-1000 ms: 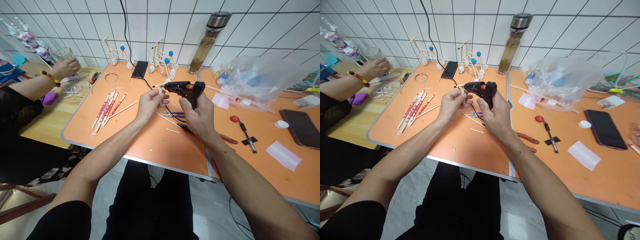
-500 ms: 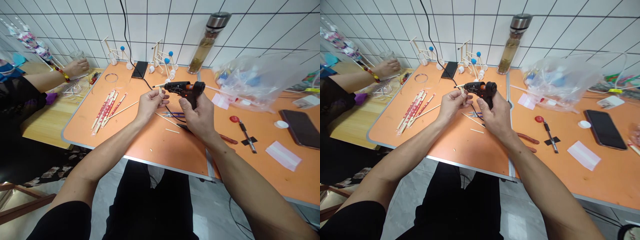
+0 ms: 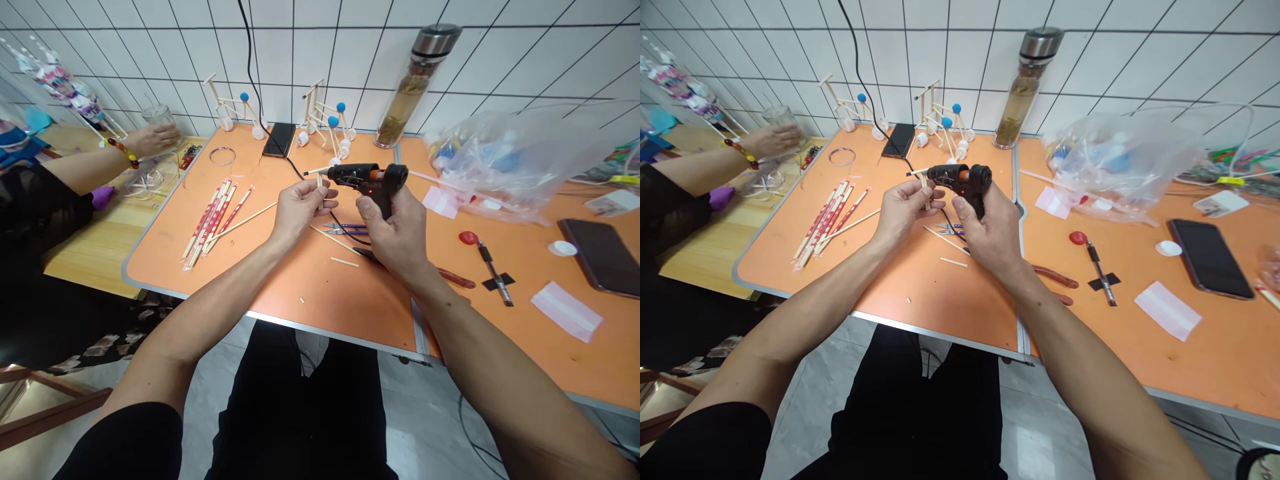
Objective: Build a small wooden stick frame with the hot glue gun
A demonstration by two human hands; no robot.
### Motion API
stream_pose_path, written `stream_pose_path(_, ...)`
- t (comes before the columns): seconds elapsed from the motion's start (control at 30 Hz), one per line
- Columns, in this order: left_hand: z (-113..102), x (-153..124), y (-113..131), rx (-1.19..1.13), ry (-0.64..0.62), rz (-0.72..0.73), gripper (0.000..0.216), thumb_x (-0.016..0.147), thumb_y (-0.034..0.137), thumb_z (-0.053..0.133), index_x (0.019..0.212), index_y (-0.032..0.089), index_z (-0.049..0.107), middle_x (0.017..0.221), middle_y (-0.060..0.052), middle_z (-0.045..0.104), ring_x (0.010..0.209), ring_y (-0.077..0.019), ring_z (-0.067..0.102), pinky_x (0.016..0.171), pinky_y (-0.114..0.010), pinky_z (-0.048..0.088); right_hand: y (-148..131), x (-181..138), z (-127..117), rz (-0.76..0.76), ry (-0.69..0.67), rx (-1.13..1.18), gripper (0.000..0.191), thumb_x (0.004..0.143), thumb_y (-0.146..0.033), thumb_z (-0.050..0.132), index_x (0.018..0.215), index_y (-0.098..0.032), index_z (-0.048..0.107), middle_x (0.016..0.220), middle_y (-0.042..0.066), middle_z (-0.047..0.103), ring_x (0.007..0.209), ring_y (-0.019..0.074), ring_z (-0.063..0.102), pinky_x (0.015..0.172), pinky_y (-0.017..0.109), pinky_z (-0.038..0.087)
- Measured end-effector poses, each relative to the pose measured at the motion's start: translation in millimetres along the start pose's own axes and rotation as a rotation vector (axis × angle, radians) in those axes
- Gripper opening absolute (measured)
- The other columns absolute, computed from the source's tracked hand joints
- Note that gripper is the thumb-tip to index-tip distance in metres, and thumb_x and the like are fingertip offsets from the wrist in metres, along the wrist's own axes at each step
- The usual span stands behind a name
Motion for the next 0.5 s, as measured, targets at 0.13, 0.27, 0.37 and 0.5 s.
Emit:
stream_pose_path(0.13,-0.5,-0.2,0.8,0.005,0.005,0.004,0.023,0.105,0.038,0.078,0.111,0.016,0.078,0.115,-0.012,0.087,0.093,-0.0160,0.085,0.085,-0.024,0.065,-0.3,0.0,-0.1,-0.005,-0.001,0.000,0.053,0.108,-0.073,0.055,0.121,-0.025,0.072,0.085,0.004,0.065,0.076,0.0266,0.064,0.076,0.049,0.061)
stream_pose_path(0.27,-1.9,0.7,0.5,-0.006,0.006,0.013,0.023,0.105,0.038,0.078,0.112,0.016,0.078,0.112,-0.011,0.087,0.092,-0.0159,0.085,0.084,-0.023,0.065,-1.3,-0.3,-0.4,-0.008,-0.005,0.008,0.055,0.108,-0.074,0.055,0.122,-0.024,0.073,0.085,0.004,0.065,0.076,0.0263,0.065,0.077,0.049,0.061)
stream_pose_path(0.37,-3.3,2.3,0.2,-0.040,0.010,0.020,0.022,0.105,0.036,0.079,0.112,0.015,0.078,0.109,-0.011,0.087,0.091,-0.0166,0.086,0.084,-0.024,0.065,-0.5,-0.7,-0.5,0.005,-0.007,0.021,0.056,0.108,-0.075,0.056,0.122,-0.023,0.073,0.084,0.003,0.066,0.077,0.0258,0.066,0.079,0.048,0.062)
stream_pose_path(0.5,-6.2,4.4,0.2,-0.065,0.036,0.017,0.016,0.106,0.030,0.076,0.112,0.015,0.078,0.107,-0.010,0.087,0.087,-0.0154,0.085,0.084,-0.025,0.065,2.4,0.4,-4.0,0.042,0.015,0.008,0.050,0.107,-0.071,0.062,0.118,-0.024,0.075,0.083,0.003,0.068,0.077,0.0257,0.067,0.079,0.047,0.062)
Point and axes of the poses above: each hand's wrist, its own x-axis towards the middle knuckle, its own z-axis out of the palm, y = z × x, the point moved 8 cm from there along x, towards the middle knuckle
